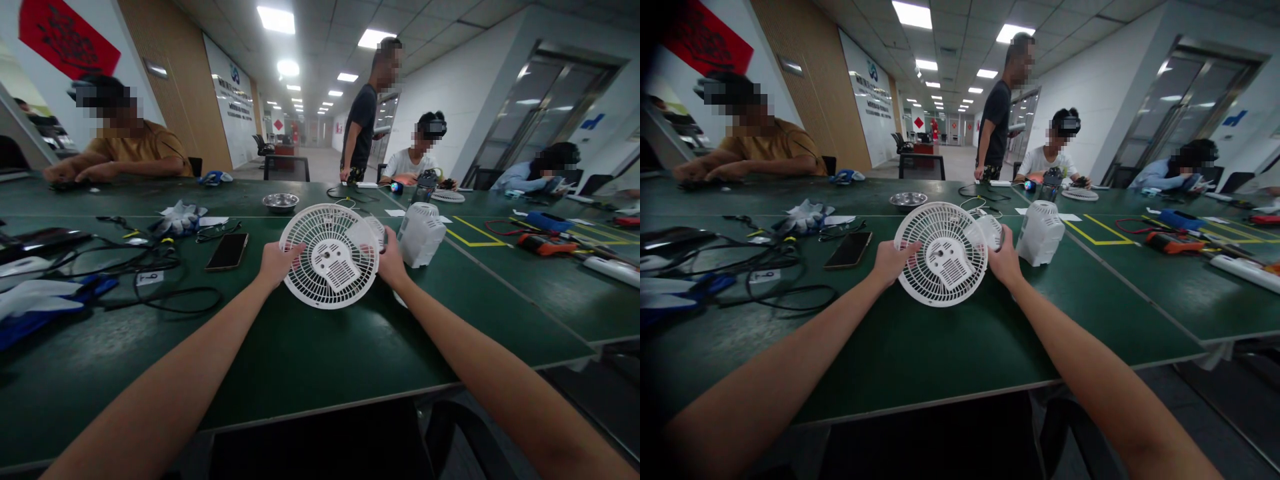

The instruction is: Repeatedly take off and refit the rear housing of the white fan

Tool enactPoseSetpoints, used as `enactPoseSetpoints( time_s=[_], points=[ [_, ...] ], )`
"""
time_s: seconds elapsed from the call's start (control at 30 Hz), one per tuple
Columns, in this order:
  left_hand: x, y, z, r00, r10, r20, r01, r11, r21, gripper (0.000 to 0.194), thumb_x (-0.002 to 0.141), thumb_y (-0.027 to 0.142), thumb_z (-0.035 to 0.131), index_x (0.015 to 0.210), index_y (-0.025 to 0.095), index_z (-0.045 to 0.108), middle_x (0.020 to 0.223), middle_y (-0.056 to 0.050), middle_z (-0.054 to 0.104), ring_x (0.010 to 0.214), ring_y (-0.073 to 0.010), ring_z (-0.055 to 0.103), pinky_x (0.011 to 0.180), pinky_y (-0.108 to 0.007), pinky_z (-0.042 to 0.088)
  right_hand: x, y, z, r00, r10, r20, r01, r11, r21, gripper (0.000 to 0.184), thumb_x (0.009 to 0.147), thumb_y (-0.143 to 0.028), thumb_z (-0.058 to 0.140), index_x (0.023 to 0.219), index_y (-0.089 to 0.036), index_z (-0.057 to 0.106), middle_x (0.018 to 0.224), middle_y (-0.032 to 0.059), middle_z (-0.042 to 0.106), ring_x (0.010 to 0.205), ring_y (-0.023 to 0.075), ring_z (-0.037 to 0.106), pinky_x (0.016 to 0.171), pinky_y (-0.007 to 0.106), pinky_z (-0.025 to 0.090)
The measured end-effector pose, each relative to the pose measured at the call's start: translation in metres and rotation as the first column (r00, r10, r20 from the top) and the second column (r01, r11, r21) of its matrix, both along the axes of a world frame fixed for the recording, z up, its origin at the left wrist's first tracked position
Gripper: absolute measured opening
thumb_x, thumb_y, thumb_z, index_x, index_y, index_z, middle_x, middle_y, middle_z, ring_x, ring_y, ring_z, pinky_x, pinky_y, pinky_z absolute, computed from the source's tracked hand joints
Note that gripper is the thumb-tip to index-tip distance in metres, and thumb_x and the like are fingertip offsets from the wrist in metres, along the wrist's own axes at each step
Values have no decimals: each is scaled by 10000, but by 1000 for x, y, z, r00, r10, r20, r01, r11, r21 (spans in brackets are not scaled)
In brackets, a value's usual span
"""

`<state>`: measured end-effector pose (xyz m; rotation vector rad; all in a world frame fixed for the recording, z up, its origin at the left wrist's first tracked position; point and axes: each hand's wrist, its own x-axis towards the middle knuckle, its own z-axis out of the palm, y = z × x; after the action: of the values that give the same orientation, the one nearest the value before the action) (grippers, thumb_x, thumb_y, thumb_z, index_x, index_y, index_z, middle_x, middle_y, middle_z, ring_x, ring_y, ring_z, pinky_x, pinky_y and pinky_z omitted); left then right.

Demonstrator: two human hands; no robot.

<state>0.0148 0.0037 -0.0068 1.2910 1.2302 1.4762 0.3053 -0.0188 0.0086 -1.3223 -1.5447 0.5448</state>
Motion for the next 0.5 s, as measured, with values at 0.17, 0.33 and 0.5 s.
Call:
enactPoseSetpoints(
  time_s=[0.17, 0.33, 0.5],
  points=[
    [-4, 6, -6, 1000, 23, 5, -23, 999, -42, 303, 705, 366, 860, 808, 112, 731, 716, -92, 733, 616, -218, 699, 587, -372, 608, 32, 7, 2, 861, -313, 401, 254, 947, 195, 796, 754, -409, 739, 1475, -236, 449, 1265, 163, 583, 1128, 367, 602, 1016, 557, 463],
    [-6, 4, -5, 1000, 15, 2, -14, 998, -55, 285, 711, 352, 857, 799, 118, 721, 706, -95, 727, 612, -221, 695, 588, -377, 606, 37, 18, -9, 767, -337, 546, 327, 938, 119, 731, 752, -339, 740, 1438, -248, 506, 1234, 148, 547, 1067, 333, 612, 992, 506, 480],
    [-8, 1, -2, 1000, -11, 1, 11, 998, -68, 225, 734, 313, 844, 795, 135, 721, 754, -108, 745, 663, -248, 719, 644, -408, 619, 42, 16, 10, 749, -479, 457, 331, 869, 369, 580, 796, -309, 659, 1355, -201, 551, 1253, 154, 529, 1230, 343, 510, 1093, 516, 397]
  ],
)
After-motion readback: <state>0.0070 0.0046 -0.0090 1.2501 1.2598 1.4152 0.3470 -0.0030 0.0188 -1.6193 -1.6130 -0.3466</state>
